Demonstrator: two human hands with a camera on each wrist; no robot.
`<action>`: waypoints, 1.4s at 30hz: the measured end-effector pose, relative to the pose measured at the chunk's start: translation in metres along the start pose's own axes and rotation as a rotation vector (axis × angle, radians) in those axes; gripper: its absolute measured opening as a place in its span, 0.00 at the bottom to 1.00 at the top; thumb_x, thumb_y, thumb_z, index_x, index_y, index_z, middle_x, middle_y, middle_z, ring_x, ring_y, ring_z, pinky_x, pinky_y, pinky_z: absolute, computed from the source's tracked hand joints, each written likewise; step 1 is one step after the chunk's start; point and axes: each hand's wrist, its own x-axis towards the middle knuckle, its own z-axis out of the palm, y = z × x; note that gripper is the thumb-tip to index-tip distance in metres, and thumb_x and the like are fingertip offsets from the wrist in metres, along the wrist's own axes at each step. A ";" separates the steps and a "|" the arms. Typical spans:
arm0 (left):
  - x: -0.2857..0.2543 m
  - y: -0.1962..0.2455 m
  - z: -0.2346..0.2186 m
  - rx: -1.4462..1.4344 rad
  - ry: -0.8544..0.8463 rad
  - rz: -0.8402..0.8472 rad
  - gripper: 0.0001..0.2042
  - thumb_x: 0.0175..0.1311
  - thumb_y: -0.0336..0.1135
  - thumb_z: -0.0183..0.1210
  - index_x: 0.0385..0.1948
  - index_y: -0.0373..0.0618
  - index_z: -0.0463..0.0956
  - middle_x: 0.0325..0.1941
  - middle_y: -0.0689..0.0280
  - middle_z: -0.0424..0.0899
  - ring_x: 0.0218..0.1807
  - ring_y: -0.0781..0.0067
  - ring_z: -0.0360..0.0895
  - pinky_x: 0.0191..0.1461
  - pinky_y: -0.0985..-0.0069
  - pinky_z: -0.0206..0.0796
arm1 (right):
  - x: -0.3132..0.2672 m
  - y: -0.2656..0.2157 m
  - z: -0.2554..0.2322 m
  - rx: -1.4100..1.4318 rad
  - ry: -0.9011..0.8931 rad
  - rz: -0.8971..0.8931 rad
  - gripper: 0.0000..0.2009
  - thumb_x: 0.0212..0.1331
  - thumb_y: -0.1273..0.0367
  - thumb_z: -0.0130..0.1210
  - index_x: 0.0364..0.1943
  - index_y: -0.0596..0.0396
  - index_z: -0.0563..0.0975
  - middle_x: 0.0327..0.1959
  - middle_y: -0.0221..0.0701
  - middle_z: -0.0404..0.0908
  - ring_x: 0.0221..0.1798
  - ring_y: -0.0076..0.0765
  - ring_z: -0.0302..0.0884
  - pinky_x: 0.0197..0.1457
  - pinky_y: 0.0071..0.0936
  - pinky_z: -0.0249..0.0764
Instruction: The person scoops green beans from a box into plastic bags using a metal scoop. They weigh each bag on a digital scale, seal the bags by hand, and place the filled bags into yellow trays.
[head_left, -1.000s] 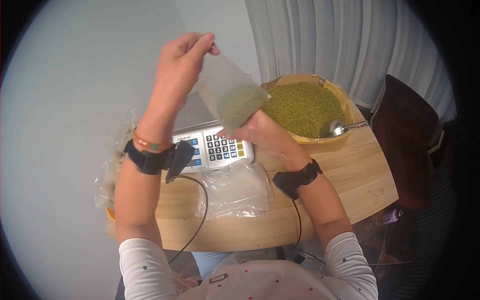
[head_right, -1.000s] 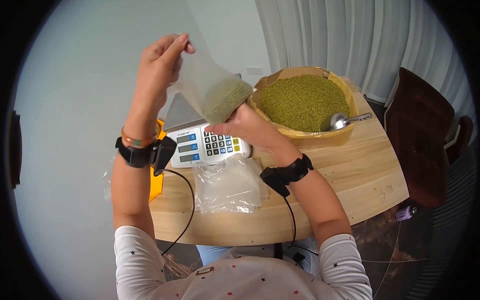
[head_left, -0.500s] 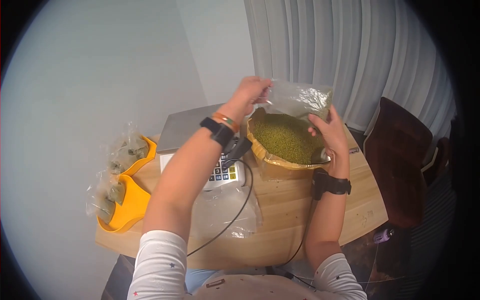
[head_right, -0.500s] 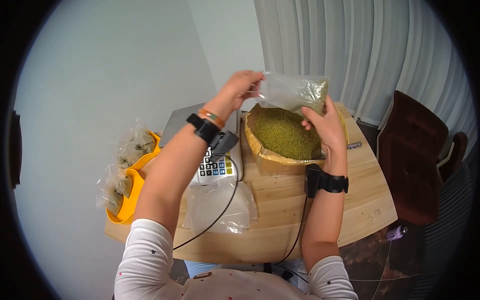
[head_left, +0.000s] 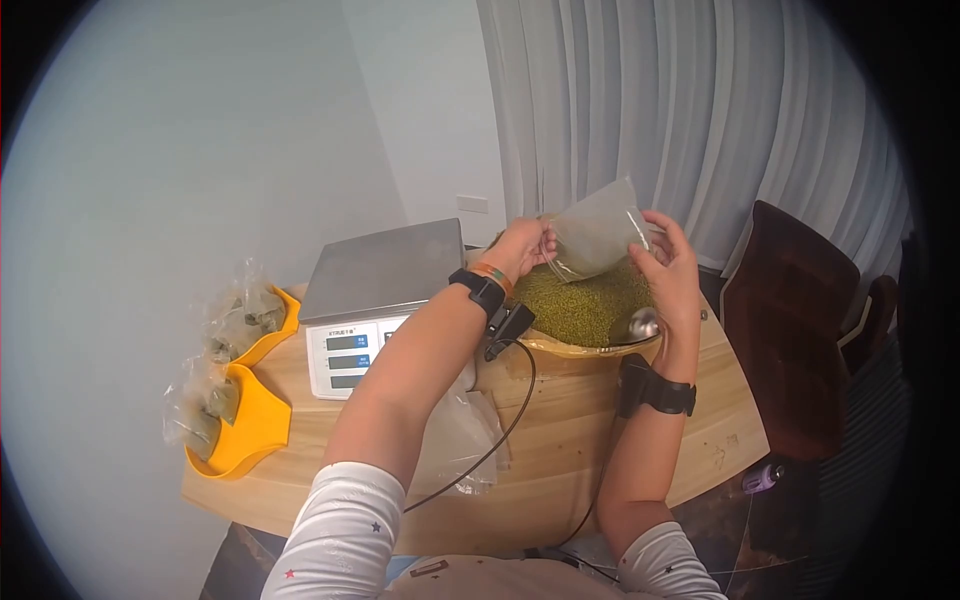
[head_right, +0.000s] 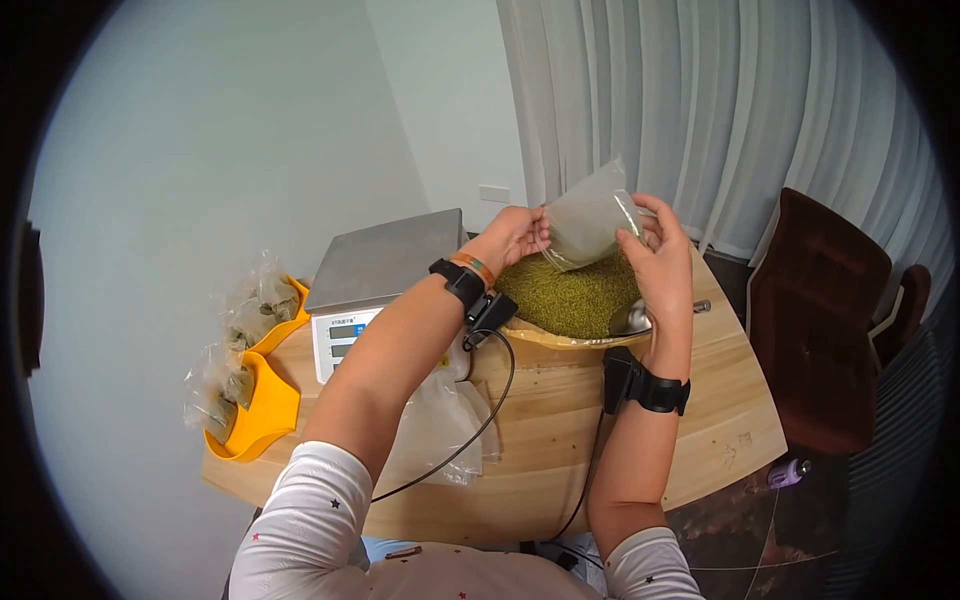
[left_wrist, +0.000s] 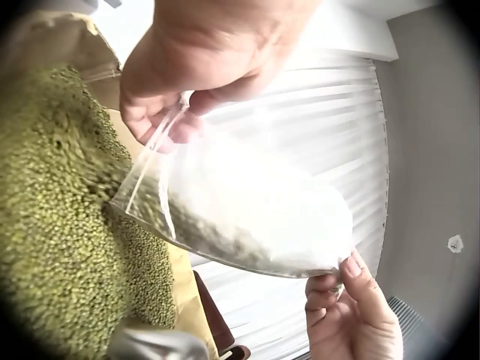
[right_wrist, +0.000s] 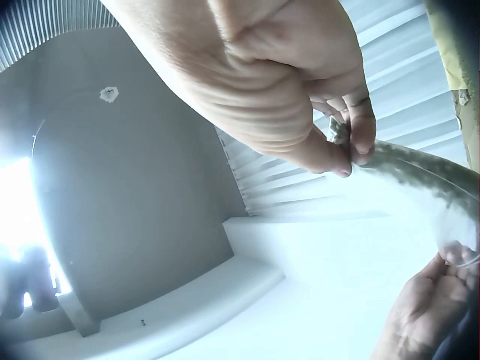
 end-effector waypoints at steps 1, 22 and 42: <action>0.002 -0.003 -0.002 -0.029 0.003 -0.009 0.11 0.77 0.35 0.42 0.34 0.45 0.72 0.25 0.71 0.73 0.28 0.75 0.72 0.38 0.73 0.74 | -0.001 -0.002 0.000 0.016 -0.021 -0.014 0.18 0.59 0.81 0.57 0.55 0.62 0.74 0.37 0.30 0.80 0.32 0.18 0.74 0.33 0.16 0.70; -0.022 -0.015 0.006 -0.219 -0.052 -0.083 0.15 0.76 0.33 0.37 0.26 0.45 0.66 0.18 0.70 0.63 0.18 0.73 0.60 0.23 0.75 0.60 | -0.016 -0.038 -0.004 -0.037 -0.043 -0.097 0.14 0.60 0.78 0.60 0.51 0.61 0.78 0.31 0.22 0.72 0.31 0.14 0.67 0.37 0.13 0.67; -0.084 0.028 -0.017 0.208 0.007 0.230 0.12 0.70 0.24 0.45 0.50 0.38 0.74 0.29 0.67 0.76 0.25 0.78 0.75 0.28 0.80 0.74 | -0.034 -0.062 -0.021 -0.591 -0.175 -0.150 0.21 0.58 0.80 0.52 0.58 0.54 0.75 0.23 0.28 0.66 0.27 0.25 0.62 0.34 0.24 0.65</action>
